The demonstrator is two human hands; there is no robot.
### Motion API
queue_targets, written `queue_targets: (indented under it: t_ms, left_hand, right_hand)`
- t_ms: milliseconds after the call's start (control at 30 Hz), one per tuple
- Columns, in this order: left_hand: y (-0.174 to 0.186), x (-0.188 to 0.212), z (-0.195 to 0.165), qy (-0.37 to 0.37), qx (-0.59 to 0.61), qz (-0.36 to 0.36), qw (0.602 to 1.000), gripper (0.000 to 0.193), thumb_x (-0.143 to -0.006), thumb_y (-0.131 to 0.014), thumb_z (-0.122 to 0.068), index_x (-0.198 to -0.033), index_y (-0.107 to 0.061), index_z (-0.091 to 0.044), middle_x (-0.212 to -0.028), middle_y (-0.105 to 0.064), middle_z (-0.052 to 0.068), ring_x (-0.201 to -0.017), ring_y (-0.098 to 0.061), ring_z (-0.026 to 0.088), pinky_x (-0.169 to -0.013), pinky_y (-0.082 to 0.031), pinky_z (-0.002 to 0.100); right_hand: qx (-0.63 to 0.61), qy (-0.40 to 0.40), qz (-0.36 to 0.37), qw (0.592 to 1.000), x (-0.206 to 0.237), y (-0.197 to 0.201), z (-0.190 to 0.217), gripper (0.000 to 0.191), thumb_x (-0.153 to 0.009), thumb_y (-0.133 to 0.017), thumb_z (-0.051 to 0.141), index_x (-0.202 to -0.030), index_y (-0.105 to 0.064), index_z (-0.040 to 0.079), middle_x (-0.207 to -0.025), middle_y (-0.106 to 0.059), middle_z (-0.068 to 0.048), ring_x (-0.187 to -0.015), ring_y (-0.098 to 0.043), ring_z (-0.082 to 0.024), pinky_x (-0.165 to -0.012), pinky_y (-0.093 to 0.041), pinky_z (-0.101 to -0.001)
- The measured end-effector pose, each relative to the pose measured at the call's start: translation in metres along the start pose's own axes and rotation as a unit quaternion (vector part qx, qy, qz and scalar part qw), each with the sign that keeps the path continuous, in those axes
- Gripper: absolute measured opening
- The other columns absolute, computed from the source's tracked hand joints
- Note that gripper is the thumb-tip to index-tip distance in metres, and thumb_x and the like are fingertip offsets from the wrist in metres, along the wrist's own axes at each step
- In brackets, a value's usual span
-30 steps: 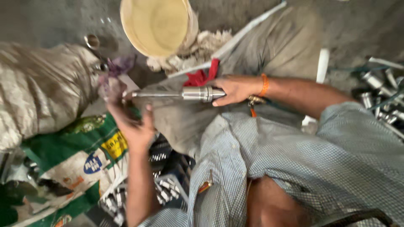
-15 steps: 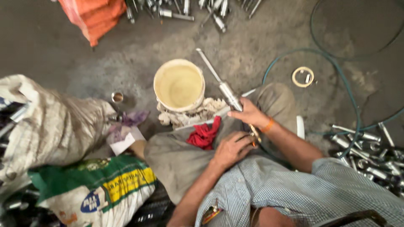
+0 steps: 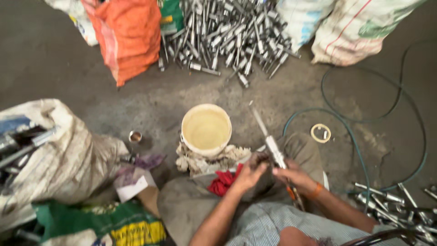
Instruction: The person repeatedly picks up cylindrical metal parts, inserts them into a cleaning tool, and flushes them with liquid from a bucket. After each cycle, the person places the cleaned part into a black plastic crate. The process is repeated for multiple parts.
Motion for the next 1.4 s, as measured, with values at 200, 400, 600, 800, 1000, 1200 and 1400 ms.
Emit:
queue_targets:
  t_ms: [200,400,600,800,1000,1200,1400]
  left_hand:
    - [-0.036,-0.004,0.001,0.017,0.082,0.174,0.981,0.069,-0.096,-0.060,-0.061,-0.126,-0.063,0.001,-0.119,-0.068,0.018,-0.113,-0.064,0.026,-0.102,-0.050,0.041]
    - [-0.024,0.006,-0.030,-0.055,0.235,0.159,0.957,0.045,-0.106,-0.060,-0.049,-0.109,-0.059,-0.003,-0.130,-0.071,0.021,-0.129,-0.067,0.031,-0.120,-0.049,0.042]
    - [0.034,0.010,0.001,0.081,0.277,0.018,0.957,0.044,-0.093,-0.064,-0.030,-0.117,-0.070,0.007,-0.117,-0.074,0.019,-0.108,-0.068,0.031,-0.098,-0.053,0.043]
    - [0.055,0.000,0.001,0.023,0.314,0.033,0.949,0.050,-0.094,-0.062,-0.028,-0.128,-0.064,0.008,-0.134,-0.066,0.022,-0.126,-0.063,0.031,-0.112,-0.047,0.043]
    - [0.074,-0.009,-0.006,-0.006,0.305,0.035,0.952,0.057,-0.100,-0.054,-0.036,-0.133,-0.062,0.010,-0.142,-0.062,0.024,-0.137,-0.058,0.034,-0.123,-0.041,0.046]
    - [0.080,-0.014,0.003,0.008,0.373,0.007,0.928,0.053,-0.104,-0.052,-0.035,-0.129,-0.063,0.011,-0.138,-0.063,0.028,-0.137,-0.058,0.038,-0.124,-0.041,0.050]
    - [0.084,-0.018,0.011,0.023,0.397,-0.001,0.918,0.056,-0.103,-0.053,-0.038,-0.128,-0.062,0.012,-0.138,-0.062,0.030,-0.137,-0.057,0.040,-0.124,-0.040,0.051]
  right_hand:
    - [0.018,-0.055,0.055,0.997,0.011,-0.029,-0.025,0.067,-0.089,-0.078,0.016,-0.147,-0.046,0.031,-0.074,-0.050,-0.001,-0.058,-0.045,-0.012,-0.048,-0.033,-0.0288]
    - [0.144,0.098,0.134,0.976,0.007,-0.046,0.009,0.037,-0.109,-0.054,0.035,-0.123,-0.064,0.003,-0.102,-0.073,-0.012,-0.091,-0.070,-0.021,-0.076,-0.058,-0.0323]
    - [0.499,0.315,0.064,0.805,-0.002,-0.073,0.041,0.049,-0.091,-0.070,0.021,-0.137,-0.060,0.010,-0.128,-0.069,-0.016,-0.114,-0.069,-0.031,-0.096,-0.057,-0.0413]
    - [0.575,0.458,0.122,0.668,0.003,-0.111,0.059,0.072,-0.087,-0.073,0.052,-0.141,-0.056,0.009,-0.143,-0.055,-0.016,-0.127,-0.057,-0.036,-0.100,-0.046,-0.0497]
    - [0.578,0.428,0.147,0.679,-0.020,-0.117,0.066,0.078,-0.086,-0.067,0.061,-0.142,-0.056,0.008,-0.147,-0.054,-0.016,-0.132,-0.056,-0.036,-0.105,-0.046,-0.0499]
    - [0.597,0.366,0.138,0.700,-0.040,-0.107,0.057,0.059,-0.093,-0.063,0.042,-0.142,-0.061,0.010,-0.151,-0.056,-0.013,-0.136,-0.058,-0.032,-0.112,-0.047,-0.0464]
    - [0.553,0.367,0.165,0.730,-0.044,-0.116,0.071,0.075,-0.089,-0.065,0.057,-0.141,-0.058,0.004,-0.148,-0.054,-0.016,-0.134,-0.056,-0.033,-0.111,-0.044,-0.0474]
Point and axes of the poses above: each hand's wrist, its own x-axis away from the middle knuckle, its own y-axis out of the back of the hand, z = x × y, the point moved 10 cm from there along -x, towards the middle knuckle
